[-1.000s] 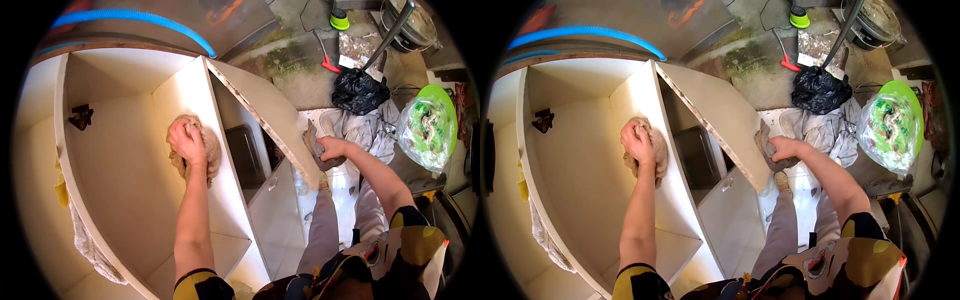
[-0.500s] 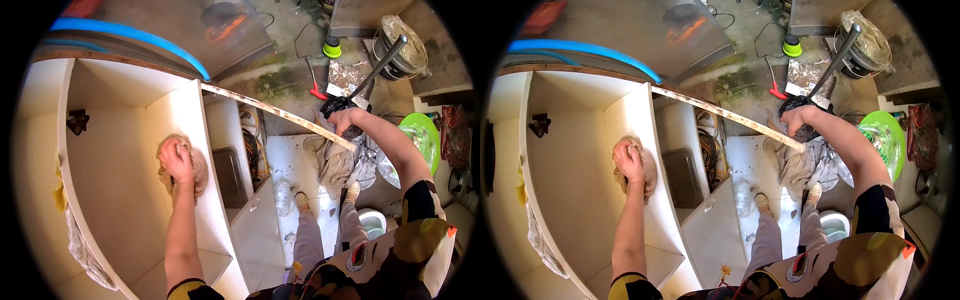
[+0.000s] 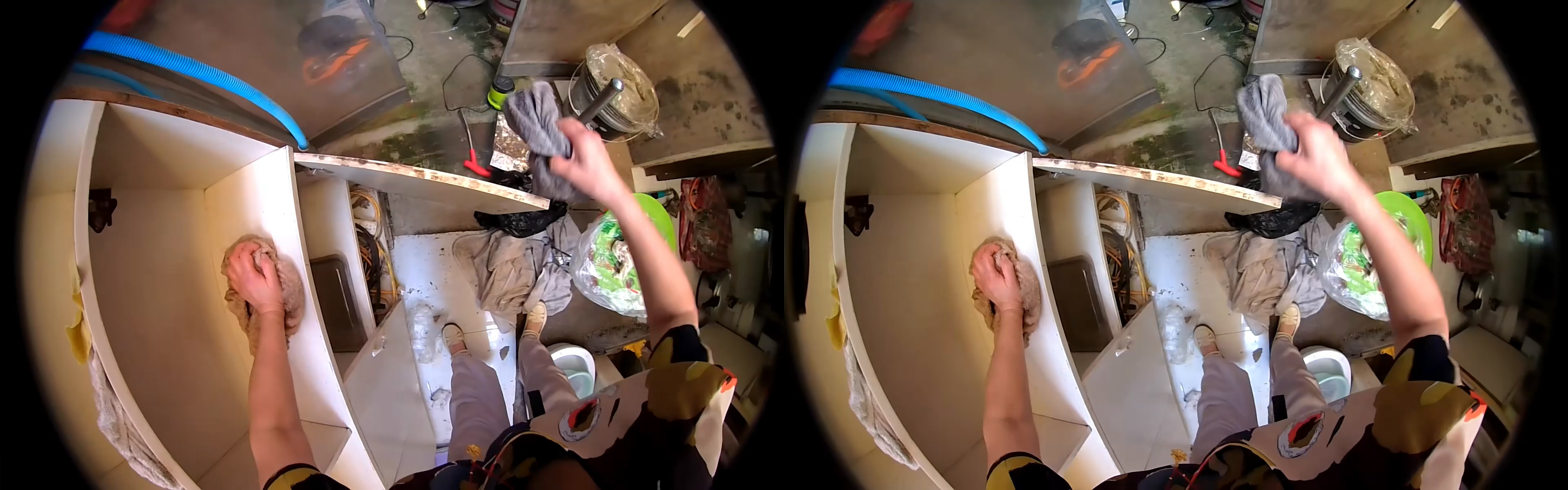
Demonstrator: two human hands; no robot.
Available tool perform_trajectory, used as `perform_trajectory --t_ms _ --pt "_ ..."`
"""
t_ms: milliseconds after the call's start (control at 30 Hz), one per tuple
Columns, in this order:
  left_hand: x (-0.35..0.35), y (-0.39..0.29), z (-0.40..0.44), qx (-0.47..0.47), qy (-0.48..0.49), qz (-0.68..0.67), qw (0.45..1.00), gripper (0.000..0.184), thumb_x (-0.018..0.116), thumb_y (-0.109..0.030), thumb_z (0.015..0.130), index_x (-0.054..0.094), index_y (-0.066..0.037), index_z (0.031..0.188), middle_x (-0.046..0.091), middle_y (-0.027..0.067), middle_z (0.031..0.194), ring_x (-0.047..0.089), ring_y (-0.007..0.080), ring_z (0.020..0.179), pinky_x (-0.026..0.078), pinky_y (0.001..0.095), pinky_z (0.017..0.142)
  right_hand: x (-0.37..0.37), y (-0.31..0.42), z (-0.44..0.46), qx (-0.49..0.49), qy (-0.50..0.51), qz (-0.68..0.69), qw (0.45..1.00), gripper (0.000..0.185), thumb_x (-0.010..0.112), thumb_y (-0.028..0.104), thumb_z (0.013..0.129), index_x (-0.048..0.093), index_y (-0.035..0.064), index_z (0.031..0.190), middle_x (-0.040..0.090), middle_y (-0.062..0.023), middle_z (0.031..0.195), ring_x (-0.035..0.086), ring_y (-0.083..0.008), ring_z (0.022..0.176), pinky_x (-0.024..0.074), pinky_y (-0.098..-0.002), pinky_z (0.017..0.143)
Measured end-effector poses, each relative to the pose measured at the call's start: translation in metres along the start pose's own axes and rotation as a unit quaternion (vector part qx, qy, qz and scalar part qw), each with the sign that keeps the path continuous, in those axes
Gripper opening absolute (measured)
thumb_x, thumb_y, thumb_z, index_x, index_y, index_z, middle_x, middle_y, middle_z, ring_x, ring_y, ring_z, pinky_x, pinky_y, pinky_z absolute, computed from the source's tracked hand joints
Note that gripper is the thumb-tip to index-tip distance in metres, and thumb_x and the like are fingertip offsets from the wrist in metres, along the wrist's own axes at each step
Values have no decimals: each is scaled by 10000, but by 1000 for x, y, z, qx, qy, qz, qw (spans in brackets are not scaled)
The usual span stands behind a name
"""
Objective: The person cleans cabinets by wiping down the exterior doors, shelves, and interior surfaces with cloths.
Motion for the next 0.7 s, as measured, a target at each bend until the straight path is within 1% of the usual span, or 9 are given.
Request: perform_trajectory --t_ms 67,133,200,233,267,400,467,567,700 --pt "-1 -1 -1 -1 -3 12 1000 238 534 -208 789 589 -117 1002 548 91 1140 473 324 1050 365 431 910 9 36 -36 9 -47 -58 997 463 651 93 599 536 -24 1032 563 -191 973 553 -374 900 468 -424 790" --pt "-3 -6 0 -3 -5 -3 1000 223 533 -191 796 586 -101 992 552 101 1122 479 323 1052 364 419 919 44 63 -69 11 -44 -140 989 492 705 83 574 521 11 1024 548 -143 1016 512 -356 942 467 -418 792" --pt "-7 -6 2 5 -10 -8 1000 208 532 -175 803 582 -85 983 556 111 1104 484 321 1054 363 407 928 62 81 -75 -7 -82 -145 986 511 732 76 563 520 37 1027 540 -109 1031 491 -346 965 469 -408 788" --pt "-6 -5 1 5 -13 7 1000 208 537 -179 798 585 -89 979 557 105 1104 483 321 1052 369 408 922 61 78 -70 29 -87 -150 984 490 725 82 585 532 42 1034 545 -105 1023 499 -337 947 471 -413 776" --pt "-4 -4 0 5 -13 19 1000 208 542 -183 793 588 -93 975 558 100 1103 483 320 1050 374 409 915 61 73 -63 52 -84 -151 984 466 719 87 597 552 46 1030 551 -108 1026 507 -336 937 482 -413 756" --pt "-5 -7 0 -30 2 17 999 211 551 -193 783 586 -112 975 548 83 1117 477 319 1042 377 416 900 64 74 -45 77 -66 -206 973 375 711 113 615 595 32 962 584 -146 934 556 -352 852 500 -427 718" --pt "-4 -6 0 -31 2 19 999 215 551 -198 781 585 -123 980 543 72 1126 477 315 1043 375 425 893 73 80 -34 68 -80 -205 973 359 717 129 602 597 21 922 601 -163 894 580 -359 821 505 -423 716" --pt "-1 1 -3 -33 -1 11 999 217 549 -215 781 590 -142 981 543 51 1127 472 309 1049 369 444 881 103 113 -5 76 -69 -183 978 342 720 153 588 588 13 871 620 -182 871 603 -354 804 511 -419 707" --pt "1 2 -3 -34 -3 10 999 230 562 -240 769 596 -162 983 537 38 1146 461 303 1059 370 456 876 160 165 58 67 -38 -128 989 249 696 134 633 611 15 834 637 -185 854 617 -355 800 522 -423 715"
Point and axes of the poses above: each hand's wrist, its own z-axis towards the middle knuckle, its own x-axis out of the palm, y = z × x, the point moved 5 cm from there along z, towards the middle knuckle
